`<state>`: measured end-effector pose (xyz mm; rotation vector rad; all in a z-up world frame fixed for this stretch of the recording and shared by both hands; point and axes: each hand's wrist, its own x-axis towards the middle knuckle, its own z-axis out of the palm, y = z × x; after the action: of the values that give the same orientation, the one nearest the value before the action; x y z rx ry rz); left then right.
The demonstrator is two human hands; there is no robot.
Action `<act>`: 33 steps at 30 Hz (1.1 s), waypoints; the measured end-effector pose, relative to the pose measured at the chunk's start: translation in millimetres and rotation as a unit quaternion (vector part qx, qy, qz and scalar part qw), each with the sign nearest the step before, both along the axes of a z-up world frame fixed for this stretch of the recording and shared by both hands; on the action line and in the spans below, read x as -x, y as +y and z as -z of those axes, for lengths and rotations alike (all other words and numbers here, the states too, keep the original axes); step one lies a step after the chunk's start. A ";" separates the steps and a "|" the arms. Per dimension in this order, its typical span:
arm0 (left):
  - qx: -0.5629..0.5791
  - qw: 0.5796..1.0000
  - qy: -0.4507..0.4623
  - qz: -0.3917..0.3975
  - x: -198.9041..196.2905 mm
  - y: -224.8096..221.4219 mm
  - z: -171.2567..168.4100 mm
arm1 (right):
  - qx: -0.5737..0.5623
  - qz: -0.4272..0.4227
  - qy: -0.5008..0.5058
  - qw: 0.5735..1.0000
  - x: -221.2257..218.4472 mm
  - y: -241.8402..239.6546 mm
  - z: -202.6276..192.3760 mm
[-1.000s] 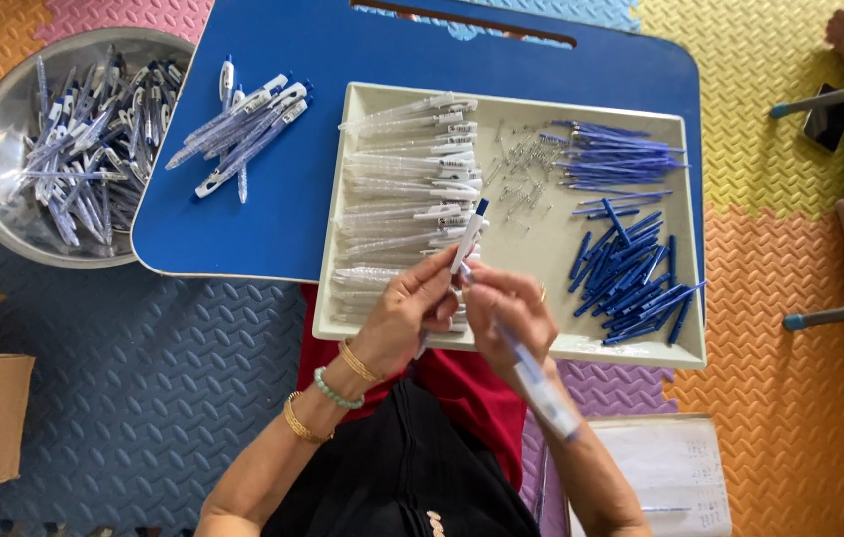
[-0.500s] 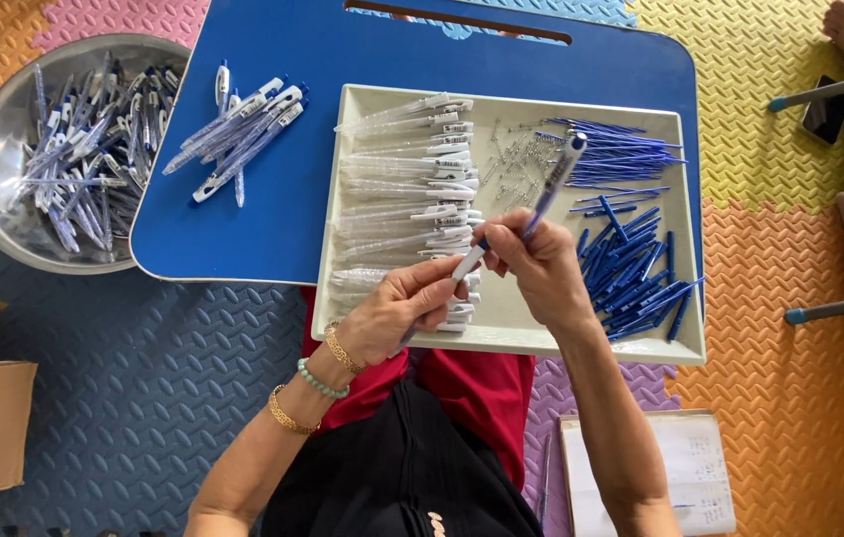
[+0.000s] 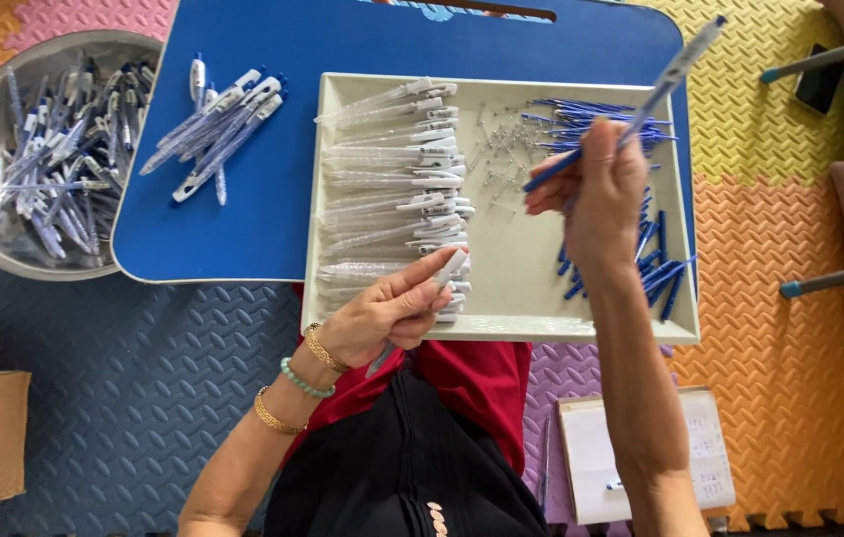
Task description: The person assembles ballpoint pens by inserting ink cartridges and springs into white pen barrels and then attaching blue caps.
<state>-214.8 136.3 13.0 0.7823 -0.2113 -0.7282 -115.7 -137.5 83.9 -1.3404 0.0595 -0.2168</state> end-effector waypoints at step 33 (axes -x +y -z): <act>-0.683 0.329 -0.652 -0.021 -94.4 -41.1 -51.6 | -0.295 -0.262 0.126 0.910 26.1 42.7 113.0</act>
<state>-120.4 95.2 64.6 2.9946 -1.1102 0.2514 -141.8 -94.8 -29.0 -0.7307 -0.0197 0.4088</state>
